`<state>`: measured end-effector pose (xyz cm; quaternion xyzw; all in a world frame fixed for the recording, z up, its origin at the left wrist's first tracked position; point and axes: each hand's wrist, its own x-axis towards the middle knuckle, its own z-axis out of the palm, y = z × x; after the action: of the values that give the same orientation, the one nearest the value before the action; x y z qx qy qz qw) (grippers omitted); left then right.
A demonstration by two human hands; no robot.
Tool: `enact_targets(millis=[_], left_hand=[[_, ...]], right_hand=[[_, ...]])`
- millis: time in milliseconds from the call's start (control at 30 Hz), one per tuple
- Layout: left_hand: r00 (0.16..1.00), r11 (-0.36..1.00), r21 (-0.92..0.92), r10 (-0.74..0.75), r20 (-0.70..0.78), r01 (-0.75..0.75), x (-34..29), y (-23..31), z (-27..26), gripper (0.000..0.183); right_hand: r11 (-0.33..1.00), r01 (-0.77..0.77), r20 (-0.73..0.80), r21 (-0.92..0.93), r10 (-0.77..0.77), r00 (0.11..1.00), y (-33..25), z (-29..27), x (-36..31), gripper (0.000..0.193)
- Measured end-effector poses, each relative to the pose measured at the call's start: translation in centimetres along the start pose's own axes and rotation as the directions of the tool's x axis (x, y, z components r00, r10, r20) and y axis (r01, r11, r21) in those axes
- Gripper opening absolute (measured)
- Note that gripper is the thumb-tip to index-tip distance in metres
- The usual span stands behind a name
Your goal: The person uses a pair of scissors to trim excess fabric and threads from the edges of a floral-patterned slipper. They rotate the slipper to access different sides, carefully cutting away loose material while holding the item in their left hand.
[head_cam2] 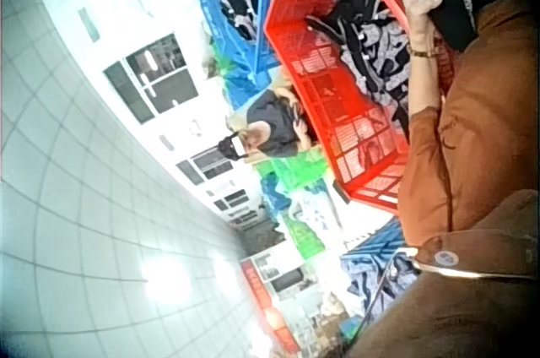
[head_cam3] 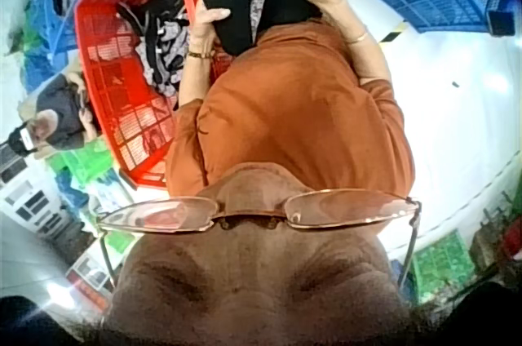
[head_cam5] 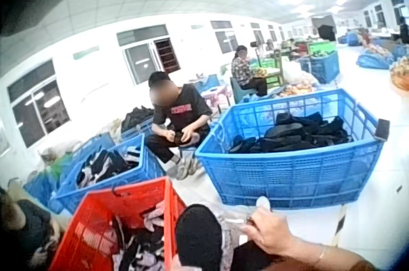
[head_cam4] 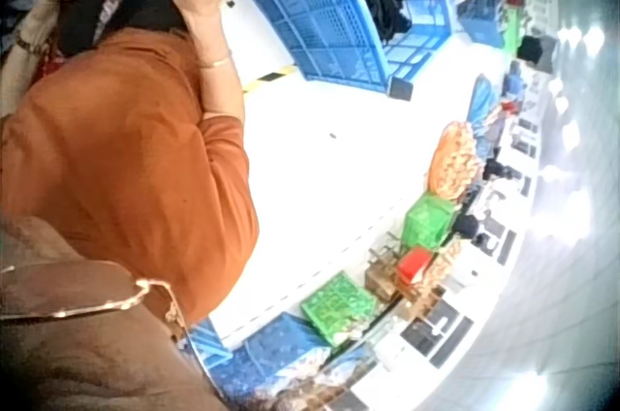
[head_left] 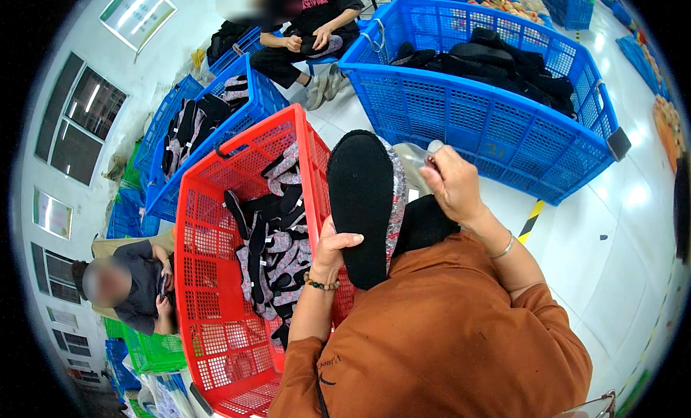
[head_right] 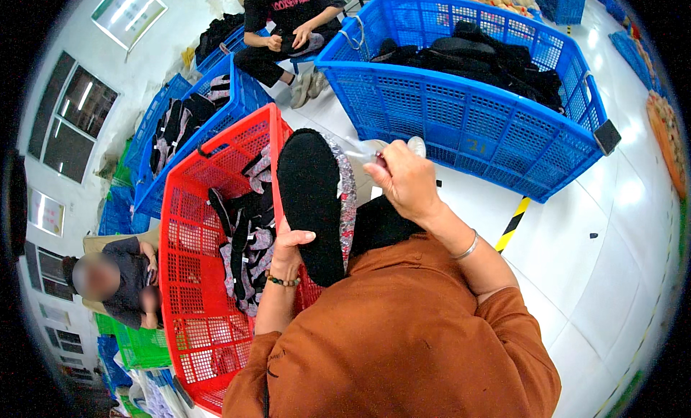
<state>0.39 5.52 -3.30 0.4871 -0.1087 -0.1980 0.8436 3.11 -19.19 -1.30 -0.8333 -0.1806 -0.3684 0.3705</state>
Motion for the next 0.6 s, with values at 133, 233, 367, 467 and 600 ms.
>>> enact_targets(millis=[133, 233, 367, 467, 600], left_hand=[[1.000, 0.990, -0.140, -0.009, -0.015, 0.007, 0.0, -0.3, -0.2, 0.076], [1.000, 0.981, -0.191, -0.021, -0.001, 0.021, 0.1, -0.9, -1.2, 0.083], [0.998, 0.979, -0.195, -0.052, 0.020, 0.055, 0.3, -0.9, -0.9, 0.081], [0.999, 0.993, -0.106, -0.045, 0.020, 0.047, 0.5, -0.7, -0.2, 0.080], [0.999, 0.991, 0.124, -0.045, -0.020, 0.047, 0.0, -0.6, 0.1, 0.070]], right_hand=[[0.996, 0.084, 0.016, -0.002, -0.084, 0.996, 0.2, 0.8, -0.9, 0.036], [0.995, 0.099, 0.035, -0.026, -0.099, 0.995, 0.0, 0.8, -1.3, 0.036], [0.990, 0.137, 0.031, -0.012, -0.137, 0.990, -0.5, 0.6, -1.1, 0.036], [0.990, 0.090, -0.014, 0.112, -0.089, 0.996, -0.4, 0.7, -0.8, 0.035], [0.970, -0.039, 0.019, 0.241, 0.035, 0.999, -1.9, -0.9, 1.0, 0.028]])
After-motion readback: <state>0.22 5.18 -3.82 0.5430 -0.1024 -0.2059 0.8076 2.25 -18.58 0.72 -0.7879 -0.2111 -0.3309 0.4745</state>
